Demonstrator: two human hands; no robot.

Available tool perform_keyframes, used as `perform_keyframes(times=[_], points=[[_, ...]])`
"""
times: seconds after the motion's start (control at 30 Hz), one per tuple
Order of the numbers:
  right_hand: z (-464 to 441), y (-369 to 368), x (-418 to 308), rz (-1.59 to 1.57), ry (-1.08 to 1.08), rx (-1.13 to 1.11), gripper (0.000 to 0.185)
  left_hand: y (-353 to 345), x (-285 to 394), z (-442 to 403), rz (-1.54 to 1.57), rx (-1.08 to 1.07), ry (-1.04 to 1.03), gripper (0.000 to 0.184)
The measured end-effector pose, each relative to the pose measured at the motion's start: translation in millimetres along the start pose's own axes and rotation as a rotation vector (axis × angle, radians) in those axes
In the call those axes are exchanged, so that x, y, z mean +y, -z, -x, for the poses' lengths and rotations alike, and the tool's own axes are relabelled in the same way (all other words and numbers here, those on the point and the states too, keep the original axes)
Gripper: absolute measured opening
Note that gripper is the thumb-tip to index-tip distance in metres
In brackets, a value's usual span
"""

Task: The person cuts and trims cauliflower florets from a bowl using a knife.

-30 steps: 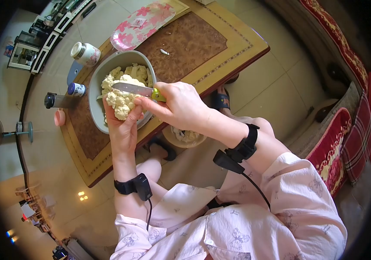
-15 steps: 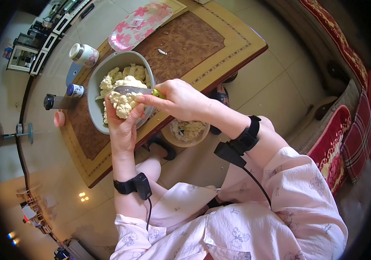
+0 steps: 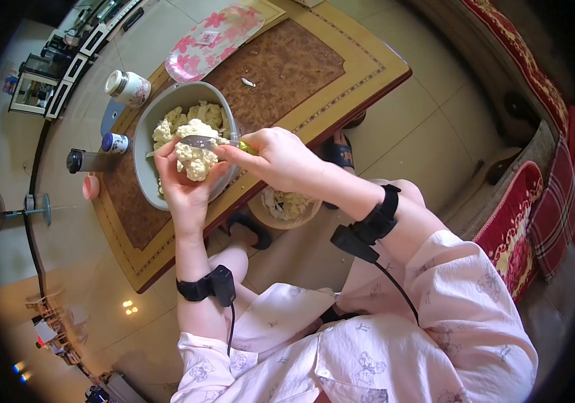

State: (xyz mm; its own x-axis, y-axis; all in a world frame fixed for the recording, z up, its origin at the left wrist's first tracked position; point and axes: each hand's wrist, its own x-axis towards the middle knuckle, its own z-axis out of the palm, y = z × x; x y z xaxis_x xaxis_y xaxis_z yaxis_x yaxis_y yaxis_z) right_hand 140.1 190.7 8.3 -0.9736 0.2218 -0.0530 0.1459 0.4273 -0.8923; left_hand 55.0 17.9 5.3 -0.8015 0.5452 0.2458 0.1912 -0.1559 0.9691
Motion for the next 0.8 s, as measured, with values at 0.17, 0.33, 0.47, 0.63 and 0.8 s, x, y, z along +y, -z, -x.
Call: perform_keyframes(times=[0.17,0.33,0.47,0.63,0.8], points=[[11,49,-16,0.195,0.126,-0.230,0.056,7,7,3,0.119,0.062,0.116,0.074],[18,41,11,0.362,0.391,-0.218,0.054,18,5,7,0.270,0.151,0.275,0.067],[16,55,0,0.353,0.264,-0.234,0.055,23,-1,6,0.376,0.186,0.423,0.066],[14,54,6,0.272,0.316,-0.263,0.056,18,7,11,0.513,0.112,0.317,0.065],[14,61,-17,0.284,0.256,-0.250,0.057,13,23,10,0.580,0.037,0.363,0.061]])
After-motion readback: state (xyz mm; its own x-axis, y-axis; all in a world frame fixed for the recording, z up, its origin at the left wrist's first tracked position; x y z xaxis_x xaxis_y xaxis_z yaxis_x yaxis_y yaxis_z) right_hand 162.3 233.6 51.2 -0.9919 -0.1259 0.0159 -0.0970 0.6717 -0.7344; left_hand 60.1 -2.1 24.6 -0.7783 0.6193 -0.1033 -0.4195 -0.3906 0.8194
